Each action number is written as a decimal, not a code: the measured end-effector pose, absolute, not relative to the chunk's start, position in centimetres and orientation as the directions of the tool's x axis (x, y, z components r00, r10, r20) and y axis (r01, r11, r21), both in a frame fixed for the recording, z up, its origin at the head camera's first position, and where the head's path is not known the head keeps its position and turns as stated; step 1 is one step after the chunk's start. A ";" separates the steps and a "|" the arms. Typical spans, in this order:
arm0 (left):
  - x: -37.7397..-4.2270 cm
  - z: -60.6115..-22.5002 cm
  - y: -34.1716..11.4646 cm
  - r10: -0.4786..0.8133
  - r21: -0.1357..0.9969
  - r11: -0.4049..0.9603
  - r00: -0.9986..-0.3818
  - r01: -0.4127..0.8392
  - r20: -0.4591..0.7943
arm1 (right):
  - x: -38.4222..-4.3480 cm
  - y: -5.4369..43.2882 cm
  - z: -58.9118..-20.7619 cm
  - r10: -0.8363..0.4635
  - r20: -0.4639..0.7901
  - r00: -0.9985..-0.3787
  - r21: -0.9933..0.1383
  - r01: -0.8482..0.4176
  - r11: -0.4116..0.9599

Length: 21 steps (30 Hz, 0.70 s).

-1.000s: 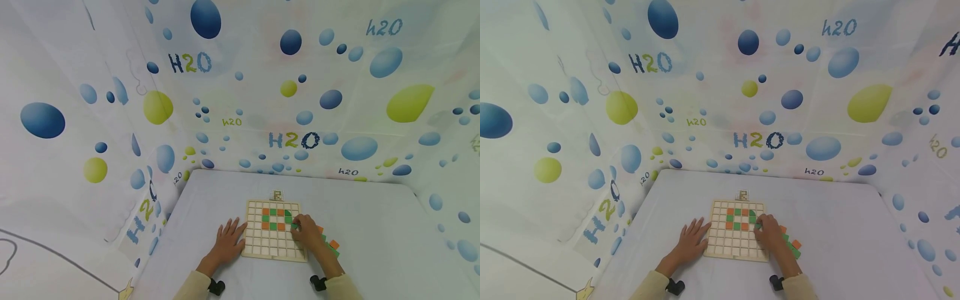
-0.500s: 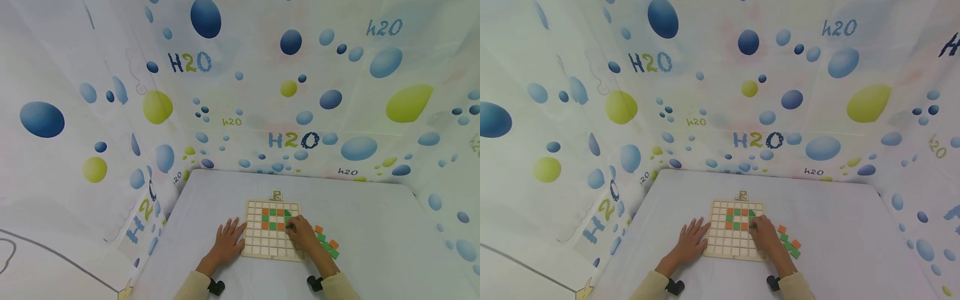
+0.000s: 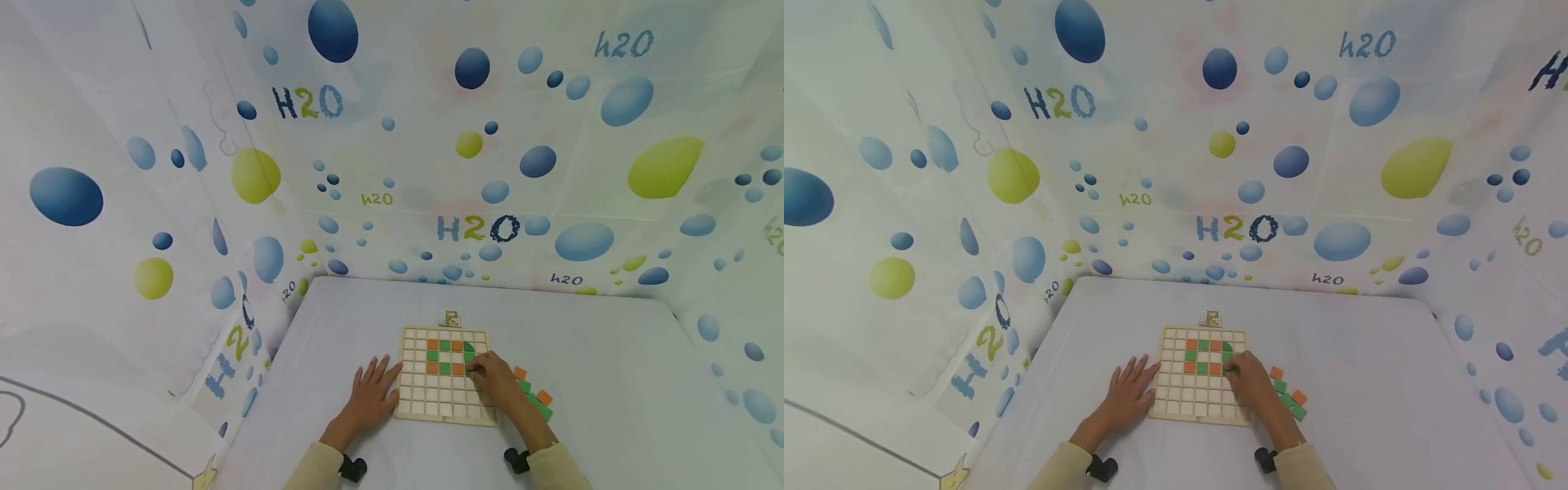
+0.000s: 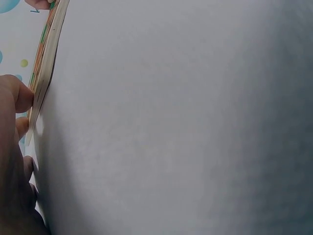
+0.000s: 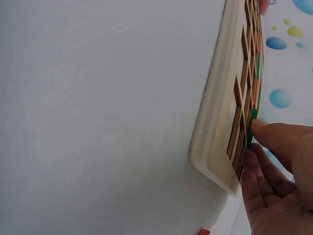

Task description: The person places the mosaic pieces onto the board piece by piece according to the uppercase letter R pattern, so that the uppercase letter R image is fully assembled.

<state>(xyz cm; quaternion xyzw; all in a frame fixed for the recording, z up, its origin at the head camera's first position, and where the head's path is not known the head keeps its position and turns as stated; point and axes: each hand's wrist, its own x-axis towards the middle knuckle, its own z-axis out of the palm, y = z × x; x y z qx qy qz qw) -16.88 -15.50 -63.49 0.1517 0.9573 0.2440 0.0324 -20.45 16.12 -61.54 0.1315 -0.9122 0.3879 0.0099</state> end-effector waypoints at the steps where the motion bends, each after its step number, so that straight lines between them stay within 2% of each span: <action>1: -16.9 -63.5 -15.5 0.305 0.477 0.835 -0.952 0.275 0.014 | -20.5 16.1 -61.5 -0.235 0.122 -0.964 -0.709 -0.250 0.660; 13: -17.2 -63.9 -15.6 0.301 0.477 0.836 -0.953 0.271 0.013 | -20.6 15.9 -61.7 -0.212 0.118 -0.970 -0.703 -0.233 0.672; 21: -17.1 -63.8 -15.6 0.302 0.481 0.835 -0.953 0.266 0.003 | -20.4 15.8 -62.0 -0.174 0.154 -0.973 -0.648 -0.233 0.725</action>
